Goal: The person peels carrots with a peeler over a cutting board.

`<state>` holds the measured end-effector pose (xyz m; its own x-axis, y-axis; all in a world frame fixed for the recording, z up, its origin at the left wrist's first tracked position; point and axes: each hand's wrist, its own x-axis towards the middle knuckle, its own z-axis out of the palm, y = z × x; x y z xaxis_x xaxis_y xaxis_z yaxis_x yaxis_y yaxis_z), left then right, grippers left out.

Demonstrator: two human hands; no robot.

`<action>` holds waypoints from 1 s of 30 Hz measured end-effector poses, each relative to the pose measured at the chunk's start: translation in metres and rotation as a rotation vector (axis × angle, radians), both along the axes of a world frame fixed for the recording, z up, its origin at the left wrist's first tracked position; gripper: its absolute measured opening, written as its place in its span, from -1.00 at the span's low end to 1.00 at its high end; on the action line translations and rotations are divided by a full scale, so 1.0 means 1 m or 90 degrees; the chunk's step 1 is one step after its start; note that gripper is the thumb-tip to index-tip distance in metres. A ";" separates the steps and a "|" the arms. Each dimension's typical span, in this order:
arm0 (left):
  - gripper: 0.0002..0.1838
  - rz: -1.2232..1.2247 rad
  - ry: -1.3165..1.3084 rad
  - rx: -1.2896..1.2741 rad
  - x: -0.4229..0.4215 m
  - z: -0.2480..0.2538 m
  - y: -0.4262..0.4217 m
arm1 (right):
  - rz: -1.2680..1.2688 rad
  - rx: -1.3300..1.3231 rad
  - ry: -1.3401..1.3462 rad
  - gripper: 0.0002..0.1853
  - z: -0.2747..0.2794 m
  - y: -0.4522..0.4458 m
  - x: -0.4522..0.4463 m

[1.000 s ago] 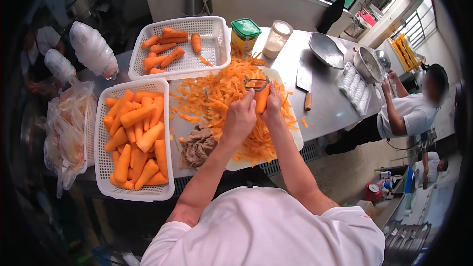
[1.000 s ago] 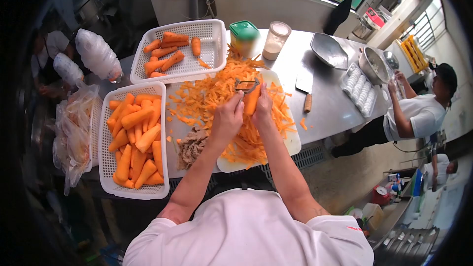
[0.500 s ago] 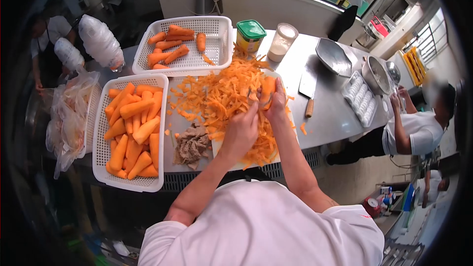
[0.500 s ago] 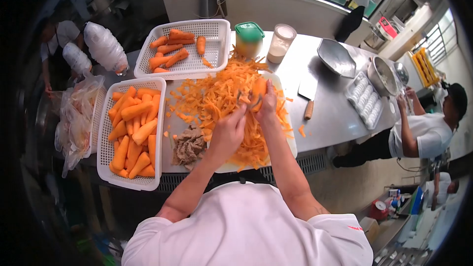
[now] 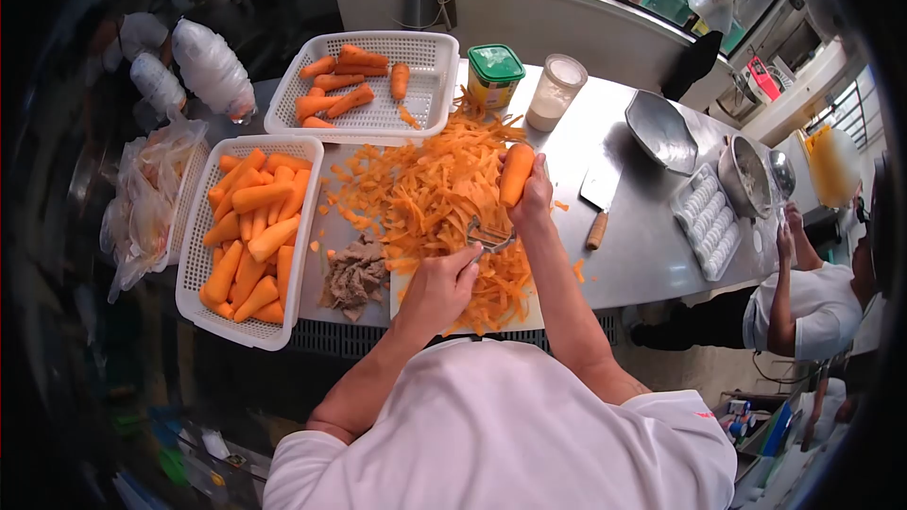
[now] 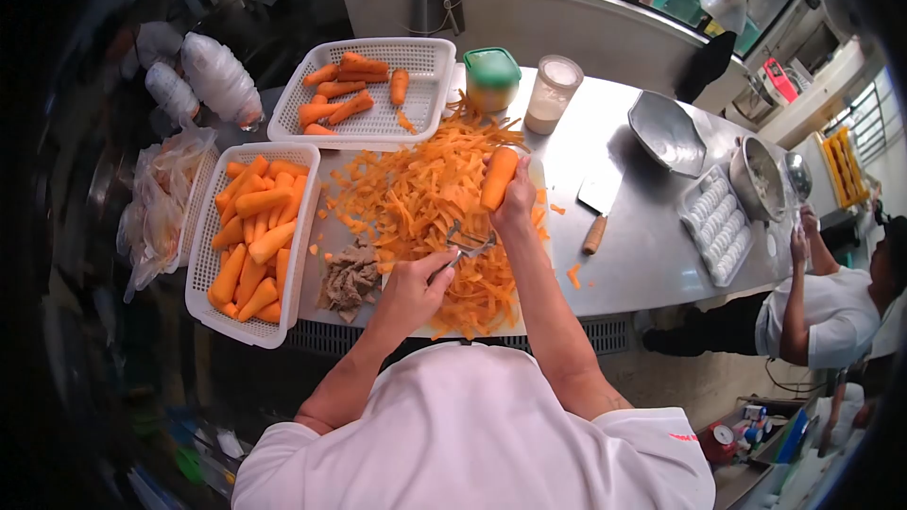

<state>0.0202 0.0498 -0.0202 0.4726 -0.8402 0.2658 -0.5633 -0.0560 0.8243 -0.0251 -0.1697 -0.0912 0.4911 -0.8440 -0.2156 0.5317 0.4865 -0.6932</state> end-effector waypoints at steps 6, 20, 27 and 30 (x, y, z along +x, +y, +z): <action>-0.69 0.084 0.018 -0.123 0.016 0.001 -0.061 | 0.115 0.046 -0.022 -0.51 -0.005 0.010 0.001; -0.65 0.102 -0.010 -0.074 0.011 -0.011 -0.066 | 0.102 0.040 0.021 -0.44 -0.013 0.011 0.008; -0.66 0.011 0.083 0.085 -0.005 0.007 -0.003 | 0.078 0.012 0.022 -0.46 -0.021 0.005 -0.001; -0.67 0.102 0.064 -0.033 0.015 0.006 -0.049 | 0.125 0.105 -0.062 -0.47 0.001 0.014 0.005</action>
<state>0.0347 0.0005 -0.0138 0.6262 -0.7382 0.2508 -0.4647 -0.0951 0.8804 -0.0204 -0.1553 -0.0905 0.6669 -0.6881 -0.2860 0.4767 0.6889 -0.5460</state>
